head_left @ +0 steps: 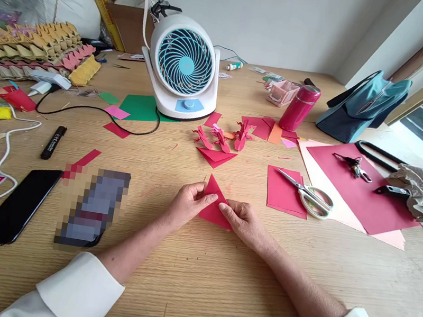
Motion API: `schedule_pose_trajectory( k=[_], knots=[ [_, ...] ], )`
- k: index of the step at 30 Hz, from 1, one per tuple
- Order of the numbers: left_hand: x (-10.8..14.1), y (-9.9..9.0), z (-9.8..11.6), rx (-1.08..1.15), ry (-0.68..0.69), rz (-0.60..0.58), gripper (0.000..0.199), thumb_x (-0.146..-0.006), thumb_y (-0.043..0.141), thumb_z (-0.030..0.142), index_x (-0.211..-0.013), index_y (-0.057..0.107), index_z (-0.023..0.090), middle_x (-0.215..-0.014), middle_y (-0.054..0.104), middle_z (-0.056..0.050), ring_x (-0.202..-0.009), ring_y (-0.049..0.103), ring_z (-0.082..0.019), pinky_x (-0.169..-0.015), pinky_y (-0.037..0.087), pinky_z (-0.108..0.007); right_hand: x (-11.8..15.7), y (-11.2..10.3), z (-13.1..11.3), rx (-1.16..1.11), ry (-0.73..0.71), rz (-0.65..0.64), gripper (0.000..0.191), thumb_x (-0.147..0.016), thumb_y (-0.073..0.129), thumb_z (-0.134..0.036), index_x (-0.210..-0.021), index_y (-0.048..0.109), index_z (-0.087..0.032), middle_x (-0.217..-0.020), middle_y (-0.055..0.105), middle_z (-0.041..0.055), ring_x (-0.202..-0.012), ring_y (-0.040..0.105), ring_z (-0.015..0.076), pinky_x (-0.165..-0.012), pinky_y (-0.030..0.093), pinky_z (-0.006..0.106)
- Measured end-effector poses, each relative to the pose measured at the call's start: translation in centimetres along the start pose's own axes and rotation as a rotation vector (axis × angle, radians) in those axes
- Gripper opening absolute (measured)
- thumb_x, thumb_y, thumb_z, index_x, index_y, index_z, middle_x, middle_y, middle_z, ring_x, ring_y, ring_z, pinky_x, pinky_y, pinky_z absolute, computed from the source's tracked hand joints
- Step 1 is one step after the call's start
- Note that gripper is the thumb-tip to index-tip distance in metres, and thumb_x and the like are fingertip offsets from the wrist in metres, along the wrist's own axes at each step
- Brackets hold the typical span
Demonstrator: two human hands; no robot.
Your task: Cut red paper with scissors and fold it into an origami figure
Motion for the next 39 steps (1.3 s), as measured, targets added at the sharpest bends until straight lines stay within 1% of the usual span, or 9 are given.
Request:
schedule_pose_trajectory(
  k=[4, 7, 12, 17, 25, 28, 32, 36, 39],
  knots=[
    [-0.1, -0.8, -0.2, 0.086, 0.007, 0.149, 0.031, -0.073, 0.074, 0.042, -0.075, 0.059, 0.015, -0.070, 0.060, 0.002, -0.064, 0.052, -0.011, -0.063, 0.043, -0.023, 0.1, -0.1, 0.3, 0.010, 0.022, -0.034, 0.045, -0.092, 0.046, -0.055, -0.067, 0.051, -0.018, -0.060, 0.060, 0.0005, -0.050, 0.051, 0.0109, -0.050, 0.039, 0.023],
    [-0.2, -1.2, -0.2, 0.109, 0.029, 0.223, 0.034, -0.071, 0.075, 0.044, -0.071, 0.057, 0.015, -0.066, 0.057, 0.003, -0.061, 0.049, -0.009, -0.061, 0.042, -0.022, 0.2, -0.5, 0.4, 0.025, 0.012, -0.006, 0.044, -0.091, 0.049, -0.053, -0.066, 0.054, -0.018, -0.059, 0.061, 0.0007, -0.050, 0.052, 0.0110, -0.050, 0.040, 0.022],
    [-0.4, -0.9, -0.6, 0.114, 0.015, 0.101, 0.036, -0.071, 0.074, 0.047, -0.080, 0.063, 0.013, -0.073, 0.062, 0.000, -0.066, 0.054, -0.012, -0.064, 0.045, -0.024, 0.3, -1.1, 0.5, 0.033, -0.002, 0.064, 0.044, -0.091, 0.050, -0.052, -0.064, 0.056, -0.017, -0.055, 0.056, -0.0009, -0.048, 0.049, 0.0106, -0.049, 0.038, 0.023],
    [-0.5, -1.2, -1.3, 0.064, 0.004, 0.111, 0.038, -0.070, 0.075, 0.049, -0.080, 0.063, 0.013, -0.063, 0.057, 0.002, -0.051, 0.043, -0.007, -0.046, 0.035, -0.020, 0.1, -1.5, 1.2, -0.052, -0.016, 0.209, 0.042, -0.087, 0.055, -0.054, -0.066, 0.058, -0.017, -0.052, 0.053, -0.0024, -0.046, 0.044, 0.0102, -0.048, 0.035, 0.023],
    [-0.6, -1.4, -0.8, 0.059, 0.023, 0.087, 0.041, -0.069, 0.076, 0.050, -0.063, 0.054, 0.015, -0.055, 0.052, 0.004, -0.043, 0.038, -0.004, -0.041, 0.030, -0.019, -0.1, -2.8, 1.4, -0.221, 0.002, 0.419, 0.041, -0.076, 0.067, -0.056, -0.061, 0.054, -0.020, -0.047, 0.047, -0.0035, -0.045, 0.039, 0.0107, -0.046, 0.031, 0.025],
    [-0.5, -1.5, -0.8, 0.031, 0.023, 0.088, 0.039, -0.072, 0.074, 0.048, -0.065, 0.053, 0.016, -0.058, 0.055, 0.003, -0.043, 0.038, -0.004, -0.042, 0.029, -0.019, 0.0, -3.0, 1.3, -0.297, 0.008, 0.436, 0.041, -0.073, 0.070, -0.056, -0.063, 0.052, -0.020, -0.047, 0.042, -0.0056, -0.045, 0.033, 0.0094, -0.044, 0.026, 0.024],
    [-0.4, -1.4, -0.8, 0.013, 0.044, 0.064, 0.035, -0.075, 0.072, 0.045, -0.065, 0.054, 0.016, -0.054, 0.047, 0.006, -0.046, 0.036, -0.005, -0.044, 0.029, -0.020, -0.1, -2.8, 0.8, -0.337, -0.084, 0.389, 0.035, -0.076, 0.070, -0.049, -0.067, 0.054, -0.020, -0.060, 0.047, -0.0034, -0.056, 0.041, 0.0109, -0.055, 0.036, 0.025],
    [-0.4, -1.0, -1.0, -0.041, 0.028, 0.050, 0.035, -0.076, 0.071, 0.046, -0.065, 0.054, 0.017, -0.051, 0.045, 0.006, -0.045, 0.036, -0.006, -0.043, 0.029, -0.020, -0.1, -2.4, 0.3, -0.220, -0.176, 0.354, 0.023, -0.081, 0.067, -0.039, -0.074, 0.057, -0.020, -0.074, 0.053, 0.0004, -0.071, 0.050, 0.0148, -0.068, 0.042, 0.028],
    [-0.3, -0.9, -0.9, -0.097, 0.000, 0.085, 0.035, -0.078, 0.068, 0.048, -0.066, 0.055, 0.017, -0.053, 0.051, 0.004, -0.043, 0.039, -0.006, -0.040, 0.030, -0.020, 0.3, -2.5, 0.0, -0.109, -0.252, 0.439, 0.015, -0.085, 0.063, -0.031, -0.077, 0.056, -0.020, -0.076, 0.052, 0.0012, -0.072, 0.050, 0.0153, -0.068, 0.043, 0.029]
  ],
)
Point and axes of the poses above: each hand's wrist, its own x-axis away from the middle knuckle, its own y-axis out of the palm, z = x × y, the point moved 4 cm from there along -x, towards the middle knuckle
